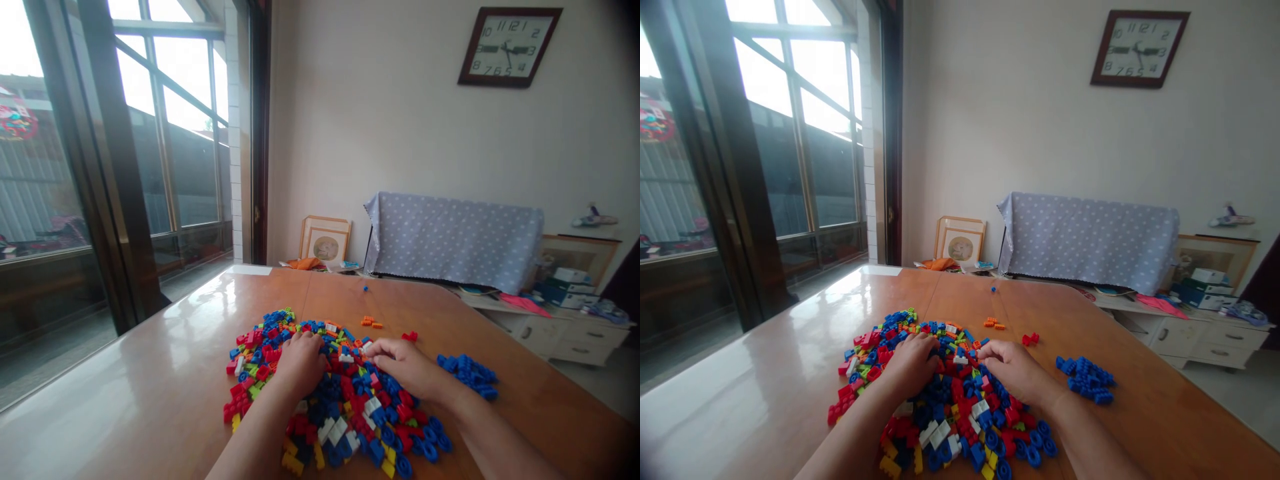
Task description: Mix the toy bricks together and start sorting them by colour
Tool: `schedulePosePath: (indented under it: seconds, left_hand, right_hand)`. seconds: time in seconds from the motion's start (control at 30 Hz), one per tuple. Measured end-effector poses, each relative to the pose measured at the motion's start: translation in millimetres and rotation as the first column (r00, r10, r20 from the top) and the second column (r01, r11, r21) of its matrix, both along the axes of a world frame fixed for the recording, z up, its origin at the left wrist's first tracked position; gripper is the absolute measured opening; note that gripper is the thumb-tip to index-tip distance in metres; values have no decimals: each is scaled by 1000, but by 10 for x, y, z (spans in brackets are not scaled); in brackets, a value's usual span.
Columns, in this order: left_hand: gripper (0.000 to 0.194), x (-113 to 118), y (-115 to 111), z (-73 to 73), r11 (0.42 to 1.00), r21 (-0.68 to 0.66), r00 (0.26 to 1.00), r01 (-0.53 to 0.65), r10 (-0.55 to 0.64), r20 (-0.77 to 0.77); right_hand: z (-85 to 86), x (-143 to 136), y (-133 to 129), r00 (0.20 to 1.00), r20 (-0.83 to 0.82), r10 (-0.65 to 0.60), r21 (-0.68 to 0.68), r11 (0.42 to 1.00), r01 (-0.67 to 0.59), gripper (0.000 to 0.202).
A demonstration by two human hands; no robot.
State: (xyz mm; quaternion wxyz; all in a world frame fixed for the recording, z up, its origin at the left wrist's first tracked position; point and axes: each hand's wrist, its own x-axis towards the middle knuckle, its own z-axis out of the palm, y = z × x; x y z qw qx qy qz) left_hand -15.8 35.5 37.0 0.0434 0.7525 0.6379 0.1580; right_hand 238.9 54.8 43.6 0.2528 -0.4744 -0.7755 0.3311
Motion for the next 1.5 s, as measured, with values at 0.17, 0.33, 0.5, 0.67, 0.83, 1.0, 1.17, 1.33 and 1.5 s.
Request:
schedulePosePath:
  seconds: [0.17,0.33,0.5,0.67,0.83,1.0,1.17,1.33,1.5]
  left_hand:
    - [19,44,31,-67,998,53,999,23,-22,-34]
    - [30,149,18,-70,991,110,997,75,-71,-36]
    - [41,272,-18,-83,985,120,992,124,-121,-37]
    - [45,347,-19,-142,983,97,987,155,-150,-50]
    - [43,366,-28,-124,983,73,982,170,-164,-90]
    - [41,361,-43,-70,980,73,978,184,-175,-112]
    - [39,341,-2,-100,981,72,981,181,-175,-88]
    - [39,317,31,-142,977,87,979,195,-189,-76]
    - [39,312,35,-146,975,94,978,203,-197,-72]
  right_hand:
    - [-93,134,-266,995,3,-101,-19,995,101,23]
    - [-130,136,-366,994,52,-96,42,995,93,21]
    - [-135,407,-207,978,37,-203,155,968,195,23]
    - [-216,801,-8,956,115,-272,122,959,258,19]
    - [-224,1068,-4,945,232,-232,45,973,228,15]
    - [-249,1196,-5,911,301,-282,57,959,278,16]
    - [-330,1189,45,879,372,-297,35,951,306,15]
    - [-374,1156,70,867,416,-273,15,956,293,20]
    - [-358,1117,67,863,428,-269,19,957,289,19]
